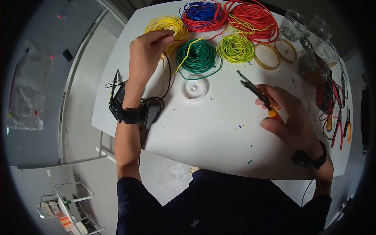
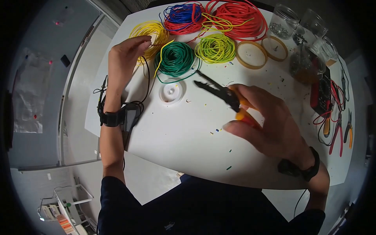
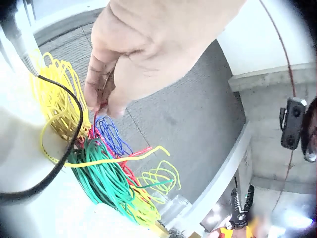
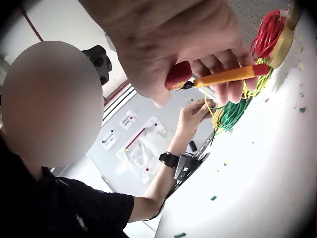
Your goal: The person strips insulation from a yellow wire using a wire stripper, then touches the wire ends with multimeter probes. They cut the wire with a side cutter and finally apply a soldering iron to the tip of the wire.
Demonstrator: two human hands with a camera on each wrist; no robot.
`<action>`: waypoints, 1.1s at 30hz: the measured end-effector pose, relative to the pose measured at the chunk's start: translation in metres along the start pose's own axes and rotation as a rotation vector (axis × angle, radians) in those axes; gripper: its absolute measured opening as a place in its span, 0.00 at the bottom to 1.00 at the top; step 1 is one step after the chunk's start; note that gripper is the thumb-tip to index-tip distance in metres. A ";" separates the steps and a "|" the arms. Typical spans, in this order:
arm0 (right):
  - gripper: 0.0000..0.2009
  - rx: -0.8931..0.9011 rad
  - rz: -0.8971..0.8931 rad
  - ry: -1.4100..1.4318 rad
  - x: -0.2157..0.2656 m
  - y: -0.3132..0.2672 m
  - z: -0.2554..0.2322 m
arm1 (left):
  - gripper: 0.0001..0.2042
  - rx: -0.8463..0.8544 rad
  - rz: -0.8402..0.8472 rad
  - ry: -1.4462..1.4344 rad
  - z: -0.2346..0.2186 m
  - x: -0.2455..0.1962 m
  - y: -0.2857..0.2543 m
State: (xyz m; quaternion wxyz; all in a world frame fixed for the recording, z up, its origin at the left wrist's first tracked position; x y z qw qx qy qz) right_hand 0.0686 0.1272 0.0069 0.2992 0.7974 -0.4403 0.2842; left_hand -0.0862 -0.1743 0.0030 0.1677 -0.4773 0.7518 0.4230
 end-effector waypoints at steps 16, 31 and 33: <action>0.31 -0.205 -0.086 -0.205 0.014 0.112 0.047 | 0.09 -0.014 -0.137 -0.406 0.010 0.002 -0.006; 0.23 -0.439 -0.205 -0.281 0.003 0.119 0.020 | 0.09 -0.103 -0.110 -0.697 0.023 -0.001 -0.011; 0.22 -0.401 -0.141 -0.240 -0.005 0.125 0.017 | 0.09 -0.097 -0.113 -0.696 0.023 0.002 -0.012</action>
Point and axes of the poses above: each hand's wrist, its own y-axis towards the middle knuckle, its own z-axis out of the palm, x = y × z, the point moved 7 cm from there along y, towards the middle knuckle, and after that the axes turned 5 degrees about -y, right-handed, at the moved point
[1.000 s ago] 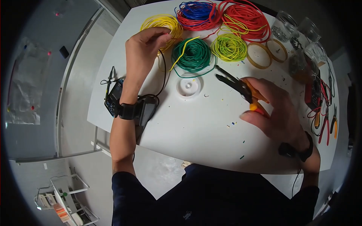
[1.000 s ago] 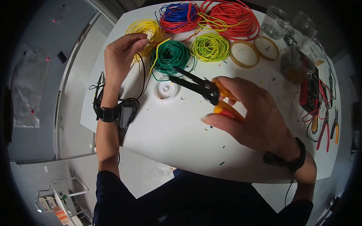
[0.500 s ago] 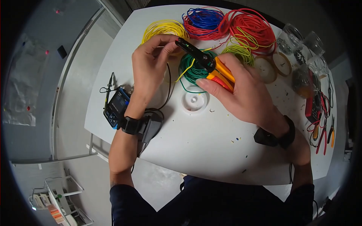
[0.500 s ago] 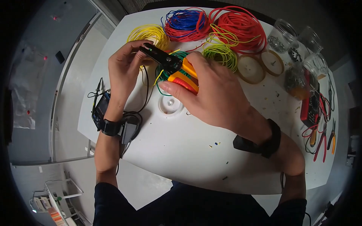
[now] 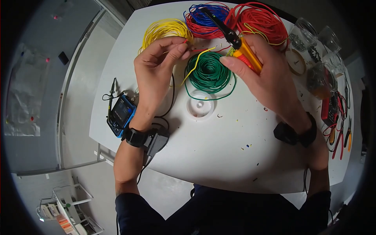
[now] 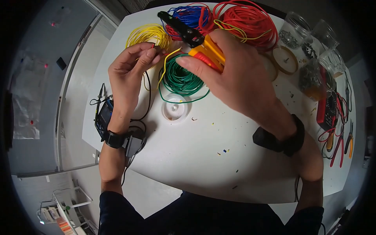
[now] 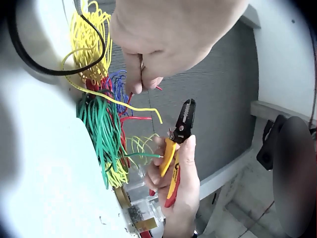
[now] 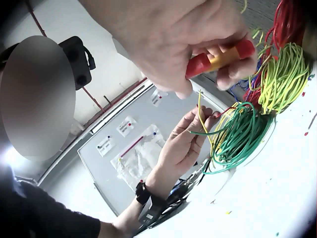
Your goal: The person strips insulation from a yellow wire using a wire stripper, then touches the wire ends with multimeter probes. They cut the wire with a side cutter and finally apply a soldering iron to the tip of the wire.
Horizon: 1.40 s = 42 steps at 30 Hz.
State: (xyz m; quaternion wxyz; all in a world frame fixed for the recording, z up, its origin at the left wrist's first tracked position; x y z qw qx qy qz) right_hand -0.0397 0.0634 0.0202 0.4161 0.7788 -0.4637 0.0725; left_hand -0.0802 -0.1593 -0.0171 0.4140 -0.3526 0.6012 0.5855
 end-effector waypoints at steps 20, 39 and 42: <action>0.24 0.045 -0.074 -0.216 -0.004 -0.015 0.015 | 0.10 0.006 -0.174 -0.091 0.017 0.003 -0.007; 0.24 0.313 0.160 -0.058 -0.011 -0.024 0.018 | 0.12 0.067 -0.153 -0.082 0.024 0.006 -0.009; 0.24 0.282 0.090 -0.149 -0.011 -0.025 0.021 | 0.12 0.054 -0.147 -0.084 0.025 0.005 -0.009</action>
Point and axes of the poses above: each hand's wrist, its own y-axis towards the middle knuckle, its own z-axis out of the palm, x = y × z, the point moved 7 cm from there along y, towards the middle knuckle, and after that the axes turned 5 degrees about -y, right-handed, at the moved point
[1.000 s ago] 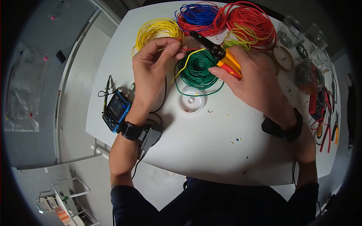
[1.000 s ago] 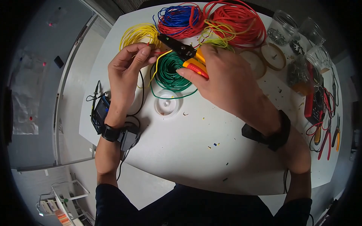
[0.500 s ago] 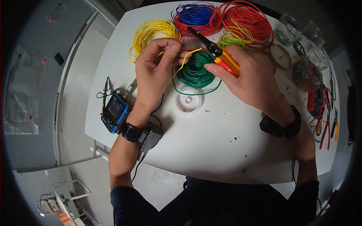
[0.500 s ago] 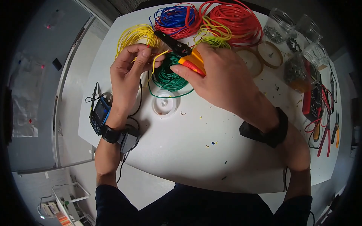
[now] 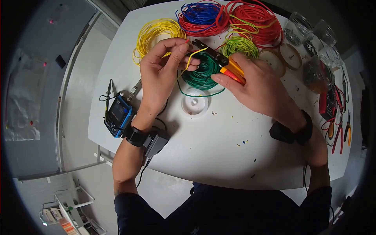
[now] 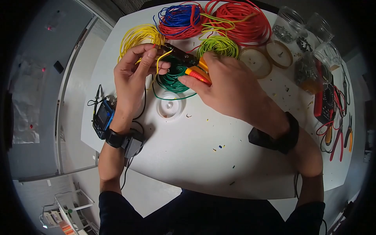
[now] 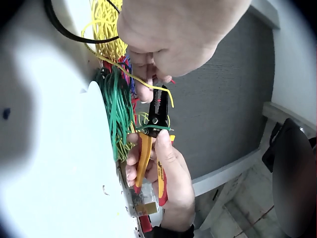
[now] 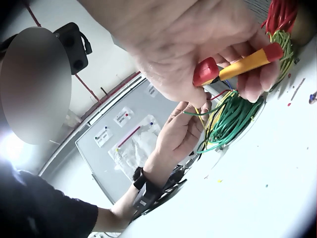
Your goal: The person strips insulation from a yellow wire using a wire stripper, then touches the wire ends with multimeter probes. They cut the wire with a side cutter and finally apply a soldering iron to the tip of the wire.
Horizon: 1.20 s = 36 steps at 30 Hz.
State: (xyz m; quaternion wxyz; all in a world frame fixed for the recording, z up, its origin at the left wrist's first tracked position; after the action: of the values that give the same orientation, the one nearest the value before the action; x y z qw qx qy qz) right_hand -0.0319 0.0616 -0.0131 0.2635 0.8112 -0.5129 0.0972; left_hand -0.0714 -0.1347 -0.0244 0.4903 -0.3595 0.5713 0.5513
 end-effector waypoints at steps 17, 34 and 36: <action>0.28 -0.127 -0.105 -0.049 0.011 0.000 -0.002 | 0.12 0.040 0.055 0.013 -0.001 0.003 -0.002; 0.27 -0.090 -0.077 -0.032 0.013 0.000 -0.001 | 0.11 0.017 0.063 0.002 -0.002 0.003 -0.003; 0.28 -0.084 -0.078 -0.030 0.013 -0.001 0.000 | 0.10 0.011 0.068 0.014 -0.002 0.002 -0.004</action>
State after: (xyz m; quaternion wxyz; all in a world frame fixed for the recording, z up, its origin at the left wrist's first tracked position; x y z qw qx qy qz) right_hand -0.0255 0.0519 -0.0074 0.2934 0.8201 -0.4884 0.0528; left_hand -0.0686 -0.1367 -0.0274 0.4693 -0.3408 0.5898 0.5619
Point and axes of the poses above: each hand's wrist, its own y-axis towards the middle knuckle, its own z-axis out of the palm, x = y × z, the point moved 7 cm from there along y, towards the middle knuckle, and after that the axes turned 5 degrees about -y, right-handed, at the moved point
